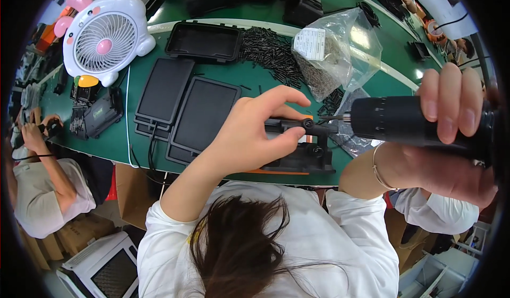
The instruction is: Assembling plastic electronic component enclosures using an electric screwdriver on an assembly line.
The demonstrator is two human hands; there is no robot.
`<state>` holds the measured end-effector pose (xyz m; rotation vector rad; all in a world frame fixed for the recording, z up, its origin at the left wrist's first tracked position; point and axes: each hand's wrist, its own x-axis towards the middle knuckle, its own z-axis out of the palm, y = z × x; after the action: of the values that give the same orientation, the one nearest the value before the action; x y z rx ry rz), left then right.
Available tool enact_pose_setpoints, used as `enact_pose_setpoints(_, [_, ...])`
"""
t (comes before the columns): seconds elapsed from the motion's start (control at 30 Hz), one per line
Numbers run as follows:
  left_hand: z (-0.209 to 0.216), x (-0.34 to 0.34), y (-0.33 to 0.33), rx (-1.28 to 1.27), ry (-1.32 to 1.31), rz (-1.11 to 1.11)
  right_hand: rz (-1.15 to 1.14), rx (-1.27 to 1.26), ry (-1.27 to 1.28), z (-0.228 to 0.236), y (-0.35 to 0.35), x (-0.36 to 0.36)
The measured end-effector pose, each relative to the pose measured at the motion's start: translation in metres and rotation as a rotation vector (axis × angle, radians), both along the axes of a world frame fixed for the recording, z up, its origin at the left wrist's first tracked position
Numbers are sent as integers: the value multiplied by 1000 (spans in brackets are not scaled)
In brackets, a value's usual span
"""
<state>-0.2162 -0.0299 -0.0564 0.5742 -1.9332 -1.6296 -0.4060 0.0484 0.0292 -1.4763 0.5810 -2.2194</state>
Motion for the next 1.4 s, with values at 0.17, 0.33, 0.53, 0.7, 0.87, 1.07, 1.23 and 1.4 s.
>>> enact_pose_setpoints(0.17, [-8,0,1,-93,22,16,250,112,90,8,-11,13])
enact_pose_setpoints(0.33, [-17,-3,0,-123,98,16,345,155,125,9,-14,15])
enact_pose_setpoints(0.53, [-18,-4,-2,-108,132,5,339,112,108,11,-13,16])
enact_pose_setpoints(0.7, [-20,-5,-1,-121,156,12,314,119,72,8,-8,20])
enact_pose_setpoints(0.87, [-18,-2,-1,-112,104,-19,301,81,107,9,-10,28])
enact_pose_setpoints(1.07, [-22,-5,0,-126,155,4,293,127,157,13,-10,27])
enact_pose_setpoints(1.23, [-21,-7,-2,-144,171,19,278,102,139,10,-17,28])
enact_pose_setpoints(1.4, [-20,-8,-1,-107,144,20,366,130,296,15,-25,27])
